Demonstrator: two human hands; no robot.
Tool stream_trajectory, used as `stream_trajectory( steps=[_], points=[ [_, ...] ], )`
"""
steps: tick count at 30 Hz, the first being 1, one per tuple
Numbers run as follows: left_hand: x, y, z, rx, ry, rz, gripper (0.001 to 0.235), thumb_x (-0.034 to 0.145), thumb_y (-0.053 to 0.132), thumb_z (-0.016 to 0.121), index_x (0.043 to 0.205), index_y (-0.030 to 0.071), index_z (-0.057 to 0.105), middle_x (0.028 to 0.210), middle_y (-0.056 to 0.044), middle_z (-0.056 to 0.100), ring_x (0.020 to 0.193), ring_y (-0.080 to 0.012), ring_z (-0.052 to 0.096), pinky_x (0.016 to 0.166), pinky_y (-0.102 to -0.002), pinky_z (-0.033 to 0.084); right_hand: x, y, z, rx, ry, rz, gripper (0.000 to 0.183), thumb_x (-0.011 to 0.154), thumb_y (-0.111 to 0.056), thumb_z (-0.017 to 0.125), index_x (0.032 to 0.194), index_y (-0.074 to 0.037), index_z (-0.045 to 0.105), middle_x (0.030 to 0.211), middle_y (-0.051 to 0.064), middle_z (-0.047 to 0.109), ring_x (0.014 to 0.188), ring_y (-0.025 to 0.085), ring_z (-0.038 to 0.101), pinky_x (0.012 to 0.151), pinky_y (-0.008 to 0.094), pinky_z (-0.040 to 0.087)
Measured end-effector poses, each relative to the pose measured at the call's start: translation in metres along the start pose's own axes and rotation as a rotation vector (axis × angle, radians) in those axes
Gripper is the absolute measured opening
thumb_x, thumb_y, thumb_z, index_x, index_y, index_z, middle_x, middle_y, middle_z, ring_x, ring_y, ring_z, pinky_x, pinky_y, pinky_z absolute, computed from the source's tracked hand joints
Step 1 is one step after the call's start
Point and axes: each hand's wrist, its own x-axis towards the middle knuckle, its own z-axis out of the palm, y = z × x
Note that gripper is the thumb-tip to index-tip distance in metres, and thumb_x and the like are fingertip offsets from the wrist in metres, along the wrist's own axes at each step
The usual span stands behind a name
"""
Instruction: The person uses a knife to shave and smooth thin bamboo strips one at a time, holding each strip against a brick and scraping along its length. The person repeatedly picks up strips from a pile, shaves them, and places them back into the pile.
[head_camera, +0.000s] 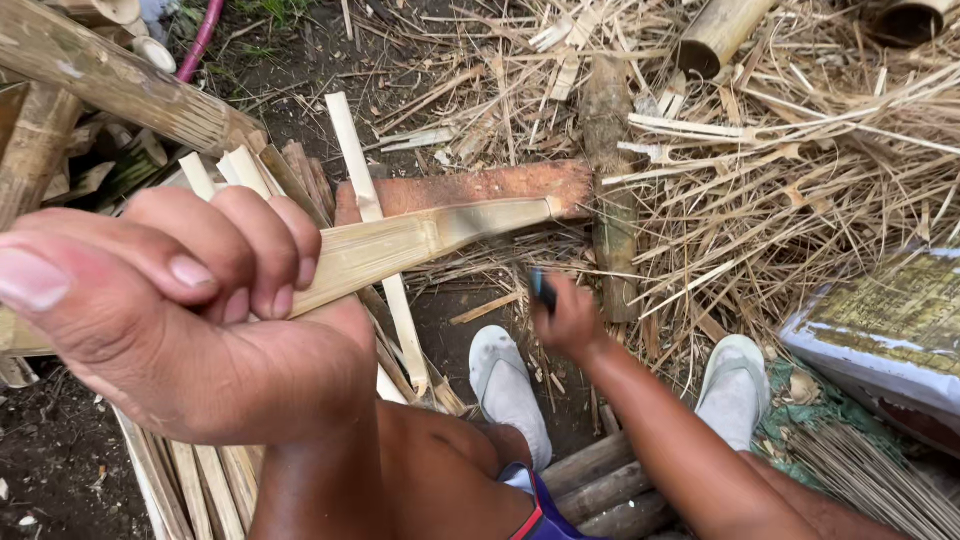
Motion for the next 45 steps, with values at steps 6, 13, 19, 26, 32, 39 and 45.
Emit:
stream_trajectory(
  steps=[6, 13, 19, 26, 32, 39, 45],
  points=[
    [0.007, 0.000, 0.010, 0.013, -0.014, 0.033, 0.045, 0.117, 0.040, 0.050, 0.092, 0.007, 0.035, 0.065, -0.005, 0.031, 0.049, -0.0141, 0.028, 0.045, -0.033, 0.028, 0.003, 0.042, 0.009, -0.083, 0.110, 0.009, 0.034, 0.098, -0.023, 0.062, 0.118, 0.003, 0.054, 0.077, 0.022, 0.070, 0.066, 0.036, 0.072, 0.057, 0.045, 0.058],
    [0.007, -0.013, 0.012, 0.032, -0.014, 0.106, 0.039, 0.114, 0.038, 0.050, 0.092, 0.010, 0.035, 0.064, -0.003, 0.036, 0.044, -0.0116, 0.031, 0.041, -0.030, 0.031, 0.020, 0.082, 0.017, -0.217, -0.025, 0.463, 0.038, 0.099, -0.032, 0.058, 0.120, 0.000, 0.055, 0.086, 0.027, 0.070, 0.078, 0.046, 0.072, 0.066, 0.054, 0.058],
    [0.031, -0.021, 0.006, -0.146, 0.123, 0.001, 0.036, 0.118, 0.035, 0.052, 0.095, 0.007, 0.045, 0.069, -0.003, 0.043, 0.053, -0.0113, 0.043, 0.046, -0.027, 0.038, -0.013, 0.116, 0.020, -0.179, -0.037, 0.402, 0.047, 0.100, -0.041, 0.060, 0.121, 0.001, 0.052, 0.089, 0.030, 0.071, 0.082, 0.050, 0.070, 0.071, 0.058, 0.054],
    [0.024, -0.015, -0.016, -0.118, -0.109, 0.003, 0.057, 0.120, 0.050, 0.051, 0.100, -0.003, 0.059, 0.078, -0.012, 0.058, 0.064, -0.0200, 0.059, 0.059, -0.036, 0.057, -0.067, -0.006, -0.036, -0.085, 0.005, 0.350, 0.053, 0.100, -0.036, 0.051, 0.144, -0.008, 0.048, 0.081, 0.024, 0.069, 0.075, 0.044, 0.068, 0.066, 0.053, 0.054],
    [-0.008, -0.003, -0.004, -0.181, -0.229, -0.083, 0.058, 0.120, 0.049, 0.050, 0.102, -0.006, 0.058, 0.076, -0.015, 0.056, 0.063, -0.0213, 0.054, 0.061, -0.034, 0.048, -0.092, -0.122, -0.068, 0.109, 0.103, -0.276, 0.045, 0.104, -0.028, 0.055, 0.136, 0.001, 0.047, 0.077, 0.015, 0.066, 0.064, 0.027, 0.070, 0.063, 0.042, 0.057],
    [0.000, -0.003, -0.004, -0.179, -0.046, -0.088, 0.058, 0.115, 0.049, 0.052, 0.091, -0.003, 0.057, 0.069, -0.012, 0.050, 0.059, -0.0197, 0.054, 0.057, -0.035, 0.050, -0.033, -0.079, -0.017, -0.014, 0.171, 0.055, 0.028, 0.104, -0.022, 0.061, 0.120, 0.000, 0.054, 0.076, 0.018, 0.067, 0.067, 0.035, 0.069, 0.060, 0.045, 0.053],
    [-0.003, -0.004, -0.005, -0.172, -0.002, -0.130, 0.057, 0.113, 0.051, 0.052, 0.090, -0.001, 0.055, 0.067, -0.011, 0.049, 0.056, -0.0201, 0.053, 0.056, -0.037, 0.049, -0.054, -0.057, -0.014, 0.126, 0.161, -0.260, 0.033, 0.101, -0.024, 0.054, 0.123, -0.001, 0.048, 0.072, 0.020, 0.066, 0.061, 0.034, 0.072, 0.057, 0.044, 0.056]
  ],
)
